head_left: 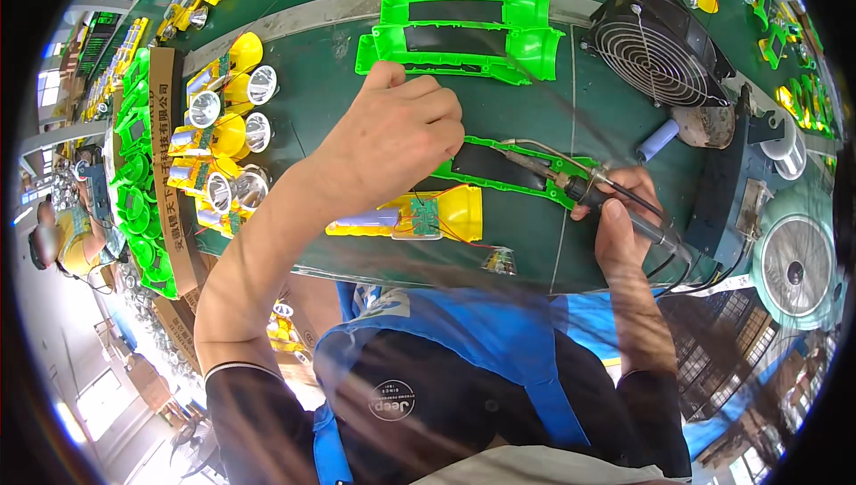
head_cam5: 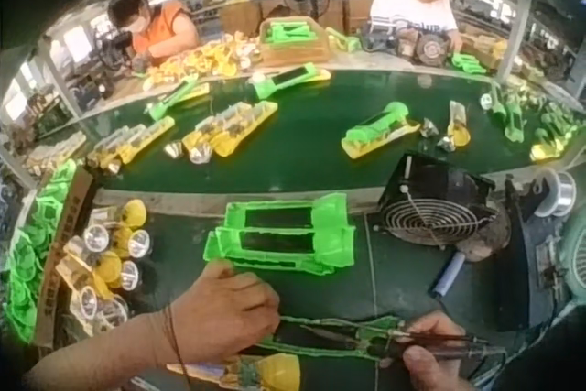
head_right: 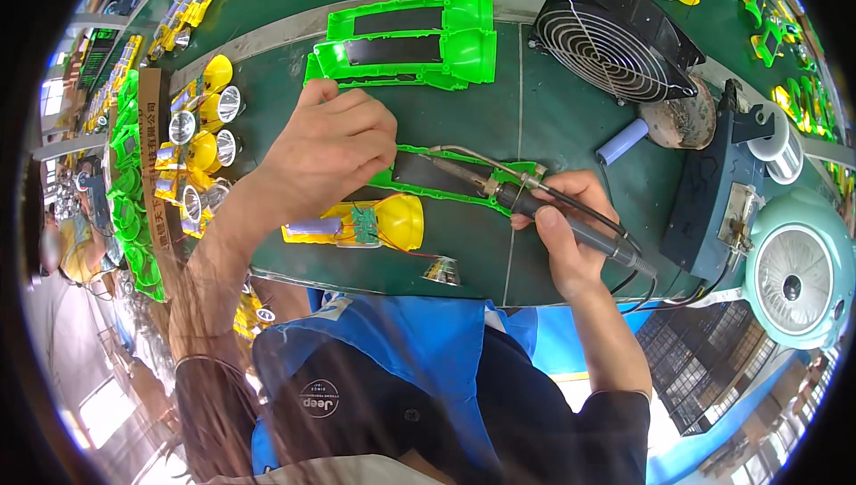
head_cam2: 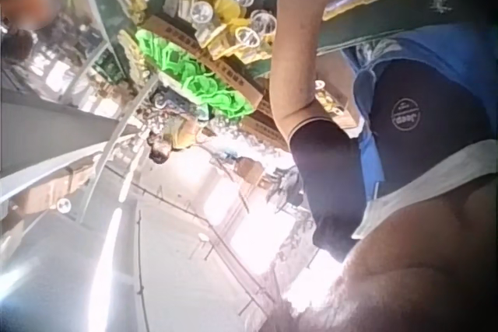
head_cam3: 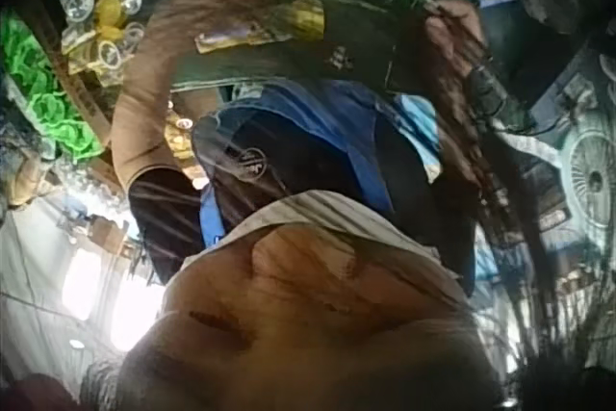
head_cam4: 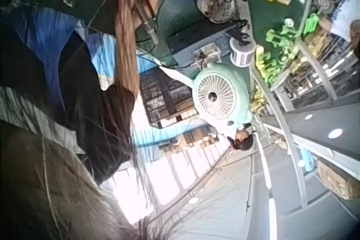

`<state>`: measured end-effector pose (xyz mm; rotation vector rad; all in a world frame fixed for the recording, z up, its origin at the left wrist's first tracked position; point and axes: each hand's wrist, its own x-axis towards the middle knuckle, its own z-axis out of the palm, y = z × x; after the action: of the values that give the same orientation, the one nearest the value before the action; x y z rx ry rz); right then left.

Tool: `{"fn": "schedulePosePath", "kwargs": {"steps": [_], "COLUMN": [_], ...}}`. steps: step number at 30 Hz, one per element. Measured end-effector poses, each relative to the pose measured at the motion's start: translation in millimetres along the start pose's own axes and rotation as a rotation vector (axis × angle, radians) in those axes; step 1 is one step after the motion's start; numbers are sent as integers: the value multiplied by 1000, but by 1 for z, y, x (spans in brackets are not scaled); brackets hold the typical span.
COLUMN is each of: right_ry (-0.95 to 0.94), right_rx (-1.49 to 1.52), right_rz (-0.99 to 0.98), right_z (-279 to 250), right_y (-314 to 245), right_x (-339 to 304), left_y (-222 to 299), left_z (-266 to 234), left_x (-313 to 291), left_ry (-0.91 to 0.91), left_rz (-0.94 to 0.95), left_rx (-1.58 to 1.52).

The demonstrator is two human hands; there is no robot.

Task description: Soldering components and wires onto the circuit boards of solar-powered flashlights.

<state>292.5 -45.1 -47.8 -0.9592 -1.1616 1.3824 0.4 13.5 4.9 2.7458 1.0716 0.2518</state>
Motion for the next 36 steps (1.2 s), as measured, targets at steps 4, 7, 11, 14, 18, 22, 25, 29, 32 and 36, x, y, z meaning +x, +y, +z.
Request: {"fn": "schedulePosePath", "kwargs": {"steps": [4, 7, 11, 14, 18, 22, 25, 29, 32, 36], "right_ry": [23, 24, 78, 95, 121, 131, 157, 146, 169, 119], "right_rx": [-44, -103, -174, -192, -219, -189, -118, 2, 19, 125], "right_rz": [-43, -113, -106, -114, -118, -171, -196, -205, -200, -153], "right_z": [-2, -2, -4, 0, 1, -3, -4, 9, 12, 23], "right_y": [-3, -14, -20, -23, -22, -27, -24, -12, -10, 4], "right_x": [-1, 1, -2, -2, -4, -6, 2, 21, 22, 26], "left_y": [1, 2, 0, 2, -2, 10, 34, 47, 51, 64], "left_z": [-1, -3, 1, -2, -3, -15, -19, 3, 10, 13], "left_x": [1, 1, 1, -2, -4, -14, -22, -25, -27, -23], "left_ry": [21, -2, 0, 10, 34, 210, 194, 253, 277, 365], "left_rz": [-4, -10, -12, -10, 6, -85, -228, -281, -295, -176], "left_rx": [-21, -10, -11, -18, -93, -196, -234, -218, -175, -222]}}
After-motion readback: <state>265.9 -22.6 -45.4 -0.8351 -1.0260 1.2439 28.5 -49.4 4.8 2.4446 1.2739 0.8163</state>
